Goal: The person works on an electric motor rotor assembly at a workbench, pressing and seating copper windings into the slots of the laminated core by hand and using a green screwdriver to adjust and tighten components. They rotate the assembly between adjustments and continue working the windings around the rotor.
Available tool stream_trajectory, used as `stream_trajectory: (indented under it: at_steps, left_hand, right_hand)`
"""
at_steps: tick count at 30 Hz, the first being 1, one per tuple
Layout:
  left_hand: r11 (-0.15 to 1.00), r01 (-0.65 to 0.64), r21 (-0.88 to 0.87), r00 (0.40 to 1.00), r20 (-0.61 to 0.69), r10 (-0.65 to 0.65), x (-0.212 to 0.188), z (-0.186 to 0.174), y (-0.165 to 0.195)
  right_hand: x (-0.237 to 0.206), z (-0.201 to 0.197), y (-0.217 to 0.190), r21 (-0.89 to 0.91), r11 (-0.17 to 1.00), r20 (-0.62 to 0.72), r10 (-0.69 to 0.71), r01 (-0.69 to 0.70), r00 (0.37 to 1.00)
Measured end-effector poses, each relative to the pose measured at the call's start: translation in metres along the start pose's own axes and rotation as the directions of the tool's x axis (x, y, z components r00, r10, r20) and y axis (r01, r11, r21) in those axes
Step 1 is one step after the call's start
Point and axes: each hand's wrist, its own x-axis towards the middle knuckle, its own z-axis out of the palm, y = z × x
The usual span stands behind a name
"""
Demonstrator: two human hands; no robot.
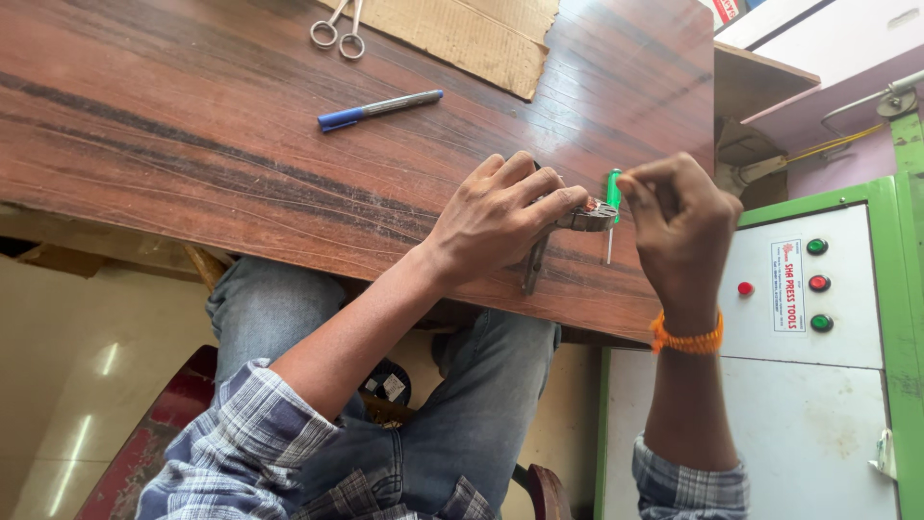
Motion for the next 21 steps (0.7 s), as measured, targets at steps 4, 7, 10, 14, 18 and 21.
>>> stream_trajectory:
  at_steps: [4,7,10,14,18,21]
  left_hand:
    - [1.0,-0.017,-0.012,0.998,0.056,0.018,0.003,-0.004,-0.003]
    - [0.988,0.072,-0.134,0.984,0.171,-0.049,0.008,-0.007,-0.006]
    - [0.739,0.336,-0.584,0.94,0.257,-0.225,0.01,-0.008,-0.016]
    - [0.504,0.619,-0.602,0.744,0.245,-0.621,0.028,0.011,-0.03]
    - [0.569,0.671,-0.475,0.741,0.437,-0.51,0.047,0.037,-0.036]
    - [0.363,0.719,-0.592,0.693,0.579,-0.43,0.05,0.044,-0.04]
  right_hand:
    - [0.023,0.012,0.015,-0.062,0.998,0.089,-0.027,0.033,0.996]
    - [0.033,0.024,0.024,-0.05,0.996,0.154,-0.071,0.08,0.985]
    - [0.036,0.028,0.029,-0.054,0.99,0.181,-0.116,0.128,0.977]
    - [0.036,0.027,0.03,-0.103,0.985,0.18,-0.118,0.138,0.977]
    - [0.035,0.025,0.025,-0.142,0.973,0.137,-0.162,0.181,0.977]
    - [0.034,0.022,0.016,-0.126,0.981,0.088,-0.137,0.148,0.987]
